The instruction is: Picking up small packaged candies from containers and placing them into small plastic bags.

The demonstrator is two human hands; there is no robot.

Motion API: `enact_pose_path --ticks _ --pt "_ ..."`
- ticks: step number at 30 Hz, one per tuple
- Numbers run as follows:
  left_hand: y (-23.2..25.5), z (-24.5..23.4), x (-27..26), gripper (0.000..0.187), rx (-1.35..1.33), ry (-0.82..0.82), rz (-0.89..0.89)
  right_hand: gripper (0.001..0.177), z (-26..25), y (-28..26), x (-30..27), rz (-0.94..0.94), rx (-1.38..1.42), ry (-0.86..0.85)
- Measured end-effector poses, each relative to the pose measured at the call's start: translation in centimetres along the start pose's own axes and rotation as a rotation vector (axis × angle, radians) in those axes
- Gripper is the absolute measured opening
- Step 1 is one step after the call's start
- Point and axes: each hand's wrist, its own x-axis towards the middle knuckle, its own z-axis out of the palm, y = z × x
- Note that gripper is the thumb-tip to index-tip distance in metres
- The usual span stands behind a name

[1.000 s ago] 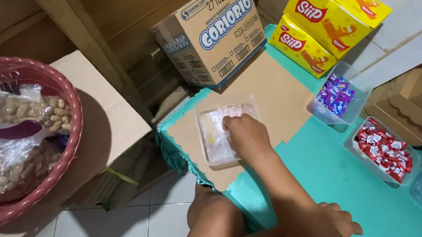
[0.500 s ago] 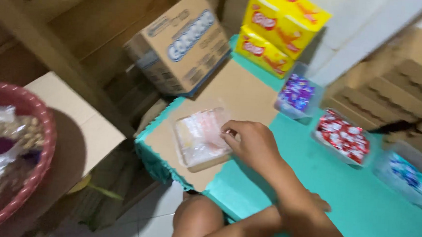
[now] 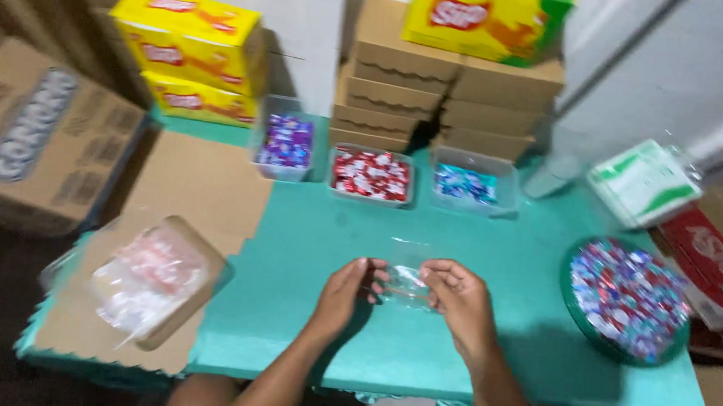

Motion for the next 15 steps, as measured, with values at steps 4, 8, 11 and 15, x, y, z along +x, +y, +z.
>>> enact_pose_path --ticks 4,8,11,15 --pt "-0.4 0.8 -0.8 0.029 0.280 0.015 -0.032 0.019 -0.5 2.6 -0.1 0.123 0.015 0.017" --pt "0.7 1.6 -1.1 0.029 0.319 0.068 -0.077 0.018 -0.5 3.1 0.8 0.143 0.014 -0.017" --pt "1.0 1.4 -1.3 0.024 0.351 0.140 -0.053 0.018 -0.3 3.3 0.8 0.090 0.004 -0.042" --pt "2.0 1.4 -1.5 0.028 0.351 0.152 -0.015 0.016 -0.3 2.7 0.6 0.059 0.007 -0.041"
